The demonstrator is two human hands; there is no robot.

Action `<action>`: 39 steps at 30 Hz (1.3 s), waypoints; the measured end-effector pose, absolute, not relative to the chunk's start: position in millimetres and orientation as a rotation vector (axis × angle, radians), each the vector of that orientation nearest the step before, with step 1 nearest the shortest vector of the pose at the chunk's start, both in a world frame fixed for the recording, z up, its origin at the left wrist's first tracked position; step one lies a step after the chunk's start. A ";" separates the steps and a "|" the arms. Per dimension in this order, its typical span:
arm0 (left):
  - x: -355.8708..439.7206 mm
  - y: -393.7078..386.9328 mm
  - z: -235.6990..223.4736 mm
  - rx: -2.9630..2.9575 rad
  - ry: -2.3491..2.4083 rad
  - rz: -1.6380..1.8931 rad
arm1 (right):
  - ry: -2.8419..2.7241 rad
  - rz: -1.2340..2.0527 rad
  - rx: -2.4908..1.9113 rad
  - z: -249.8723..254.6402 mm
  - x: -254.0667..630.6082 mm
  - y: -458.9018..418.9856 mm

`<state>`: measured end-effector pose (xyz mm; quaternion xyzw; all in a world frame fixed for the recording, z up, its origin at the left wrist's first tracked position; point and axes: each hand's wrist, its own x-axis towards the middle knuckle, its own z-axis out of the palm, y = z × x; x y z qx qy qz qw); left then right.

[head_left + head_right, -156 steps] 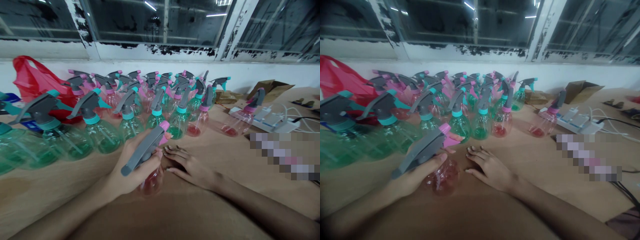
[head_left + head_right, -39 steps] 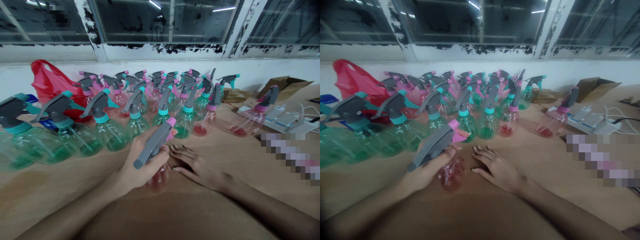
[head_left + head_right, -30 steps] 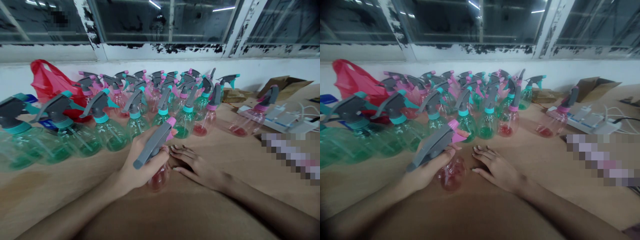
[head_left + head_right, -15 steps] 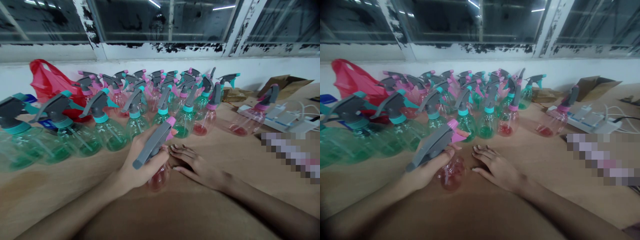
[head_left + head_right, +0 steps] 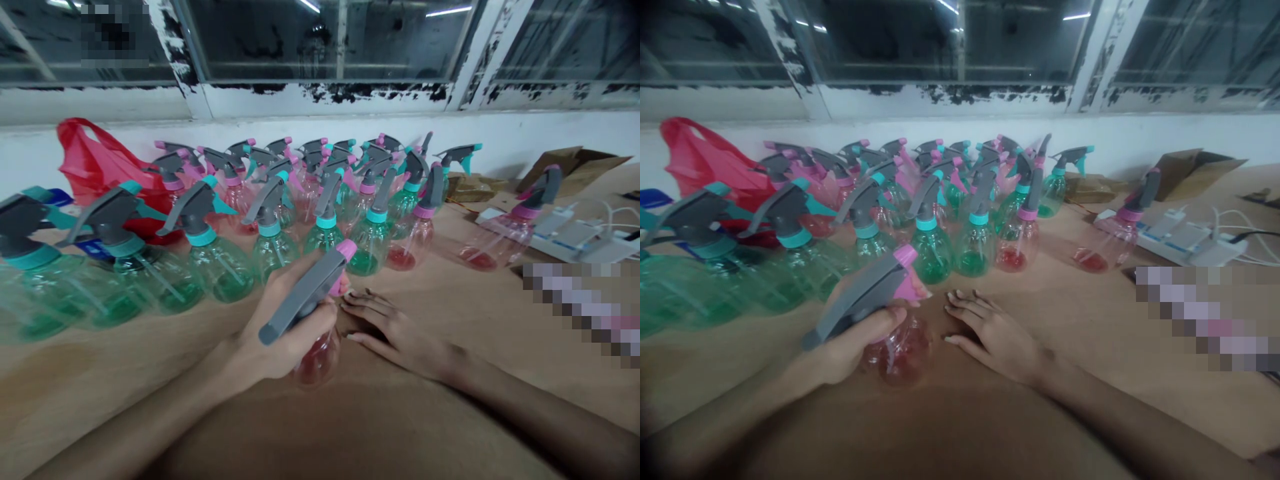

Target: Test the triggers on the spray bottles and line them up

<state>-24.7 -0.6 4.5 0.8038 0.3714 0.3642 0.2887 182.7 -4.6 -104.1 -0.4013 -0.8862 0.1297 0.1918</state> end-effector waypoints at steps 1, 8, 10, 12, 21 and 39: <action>-25.2 -0.8 4.8 2.162 0.980 0.960 | -2.488 0.360 -1.129 -104.4 182.8 -4.6; -22.8 -1.4 1.6 2.162 0.940 1.002 | -2.480 0.372 -1.103 -104.5 183.2 -4.1; -21.9 -1.8 0.1 2.170 0.943 1.007 | -2.491 0.371 -1.111 -103.2 183.0 -4.4; -21.7 -2.3 -0.8 2.191 0.945 1.018 | -2.501 0.374 -1.116 -101.7 182.8 -4.9; -23.0 -2.2 -1.0 2.211 0.964 1.012 | -2.490 0.395 -1.107 -99.9 182.4 -5.0; -21.8 -2.3 -0.5 2.186 0.905 1.045 | -2.476 0.365 -1.101 -103.0 182.6 -4.8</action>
